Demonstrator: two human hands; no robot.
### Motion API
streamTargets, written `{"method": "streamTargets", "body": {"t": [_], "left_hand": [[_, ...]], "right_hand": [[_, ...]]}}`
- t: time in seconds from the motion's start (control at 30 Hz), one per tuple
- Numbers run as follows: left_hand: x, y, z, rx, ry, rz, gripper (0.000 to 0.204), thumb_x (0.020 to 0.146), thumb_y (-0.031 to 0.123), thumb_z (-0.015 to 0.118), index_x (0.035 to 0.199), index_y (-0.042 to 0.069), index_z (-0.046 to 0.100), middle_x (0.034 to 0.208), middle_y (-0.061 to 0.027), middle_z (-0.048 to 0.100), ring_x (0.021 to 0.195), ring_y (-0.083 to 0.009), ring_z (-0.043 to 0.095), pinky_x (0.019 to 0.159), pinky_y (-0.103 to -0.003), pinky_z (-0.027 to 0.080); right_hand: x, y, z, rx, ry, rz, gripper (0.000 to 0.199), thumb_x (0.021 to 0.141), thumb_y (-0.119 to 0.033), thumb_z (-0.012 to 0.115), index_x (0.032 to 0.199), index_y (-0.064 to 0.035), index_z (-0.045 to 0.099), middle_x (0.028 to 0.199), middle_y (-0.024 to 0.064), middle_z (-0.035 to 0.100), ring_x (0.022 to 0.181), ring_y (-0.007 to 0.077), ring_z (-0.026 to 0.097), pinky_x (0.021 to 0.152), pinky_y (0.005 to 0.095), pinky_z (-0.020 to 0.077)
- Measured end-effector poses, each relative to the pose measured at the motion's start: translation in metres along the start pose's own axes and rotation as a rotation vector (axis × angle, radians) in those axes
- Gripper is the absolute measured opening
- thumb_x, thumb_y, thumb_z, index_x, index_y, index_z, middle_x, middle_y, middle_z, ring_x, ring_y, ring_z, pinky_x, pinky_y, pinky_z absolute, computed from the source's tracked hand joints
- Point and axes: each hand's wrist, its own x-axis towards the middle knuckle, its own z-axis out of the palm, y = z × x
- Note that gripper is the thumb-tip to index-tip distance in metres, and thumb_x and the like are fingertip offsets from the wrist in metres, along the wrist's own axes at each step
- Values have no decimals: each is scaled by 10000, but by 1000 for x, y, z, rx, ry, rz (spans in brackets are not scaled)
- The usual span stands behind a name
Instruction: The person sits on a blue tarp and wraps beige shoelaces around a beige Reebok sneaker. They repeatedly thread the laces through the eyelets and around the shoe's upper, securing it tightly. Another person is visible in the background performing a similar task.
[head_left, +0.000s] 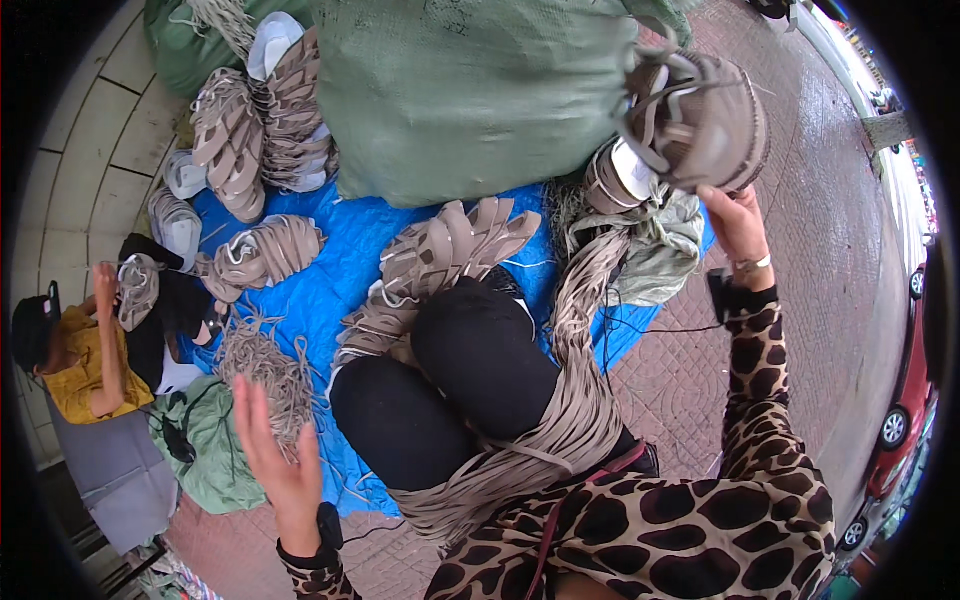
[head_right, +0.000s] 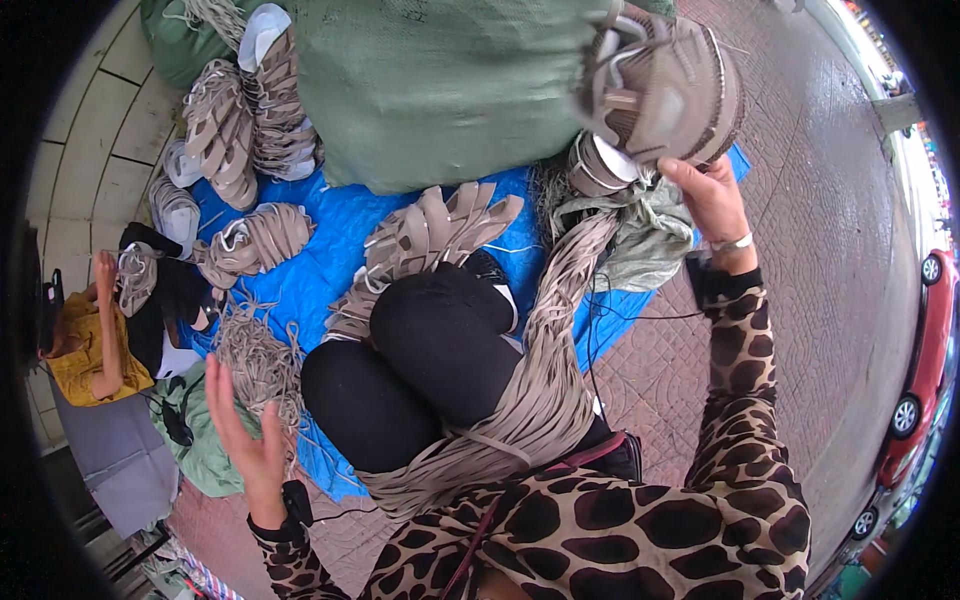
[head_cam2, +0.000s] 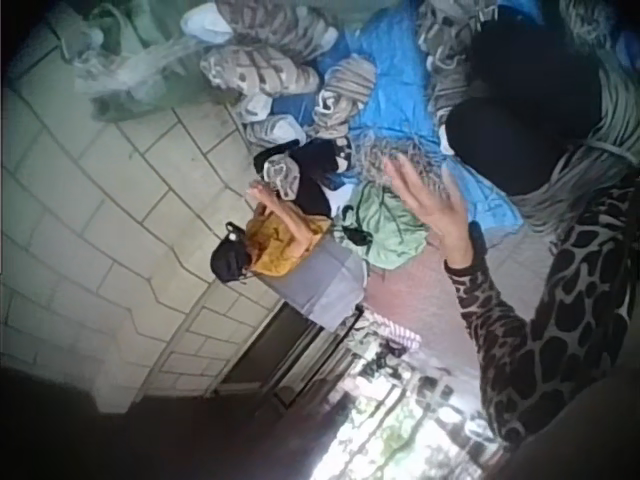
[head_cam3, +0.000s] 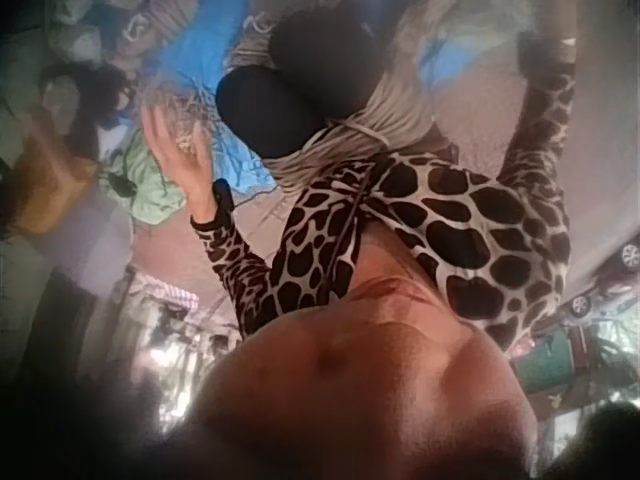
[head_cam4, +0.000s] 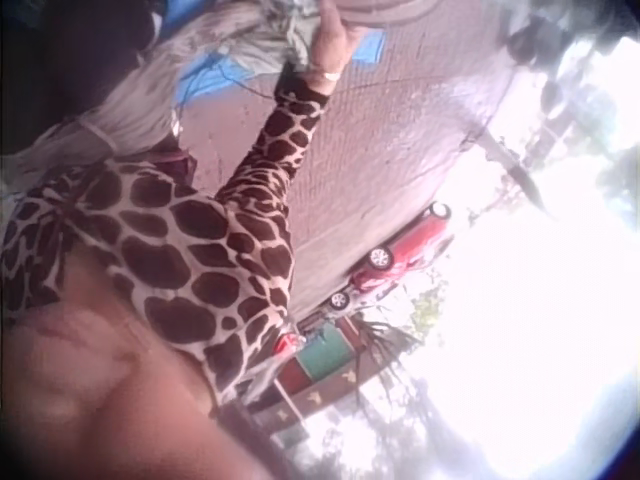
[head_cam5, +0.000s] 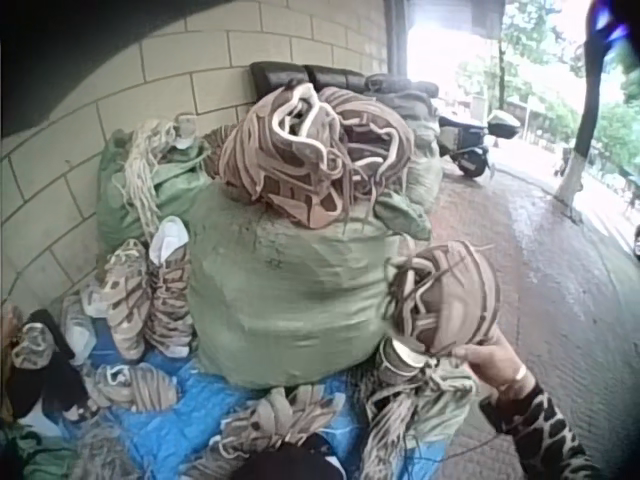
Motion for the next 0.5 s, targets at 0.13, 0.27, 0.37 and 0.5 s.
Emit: {"method": "streamTargets", "body": {"t": [0.13,0.27,0.37,0.5], "left_hand": [[-9,-18,9,56,-34,-114,573,891,75,614,1426,-19,427,1503,-249,372,1379,-411,384,1132,-486,314],[-15,-35,19,82,-105,-162,549,896,61,604,1415,-22,443,1496,-240,388,1374,-400,396,1132,-473,319],[-11,-43,26,89,-148,-189,528,897,50,599,1401,-26,460,1487,-234,401,1367,-393,407,1128,-463,327],[-4,-58,37,79,-200,-235,496,883,30,604,1366,-24,502,1450,-237,445,1336,-391,442,1111,-453,350]], "right_hand": [[29,32,-87,-1447,60,-421,279,843,-86,700,1122,-102,684,1102,54,698,1083,266,609,895,412,464],[40,108,-148,-1775,286,-397,284,792,-110,686,1070,-169,697,1156,-4,673,1121,261,573,938,473,389],[56,175,-171,-1764,108,-196,312,776,-161,687,1084,-211,701,1144,-30,681,1153,234,565,982,467,370],[79,262,-158,-1600,-159,134,392,737,-222,738,1127,-234,697,1154,5,680,1207,236,537,1028,449,364]]}}
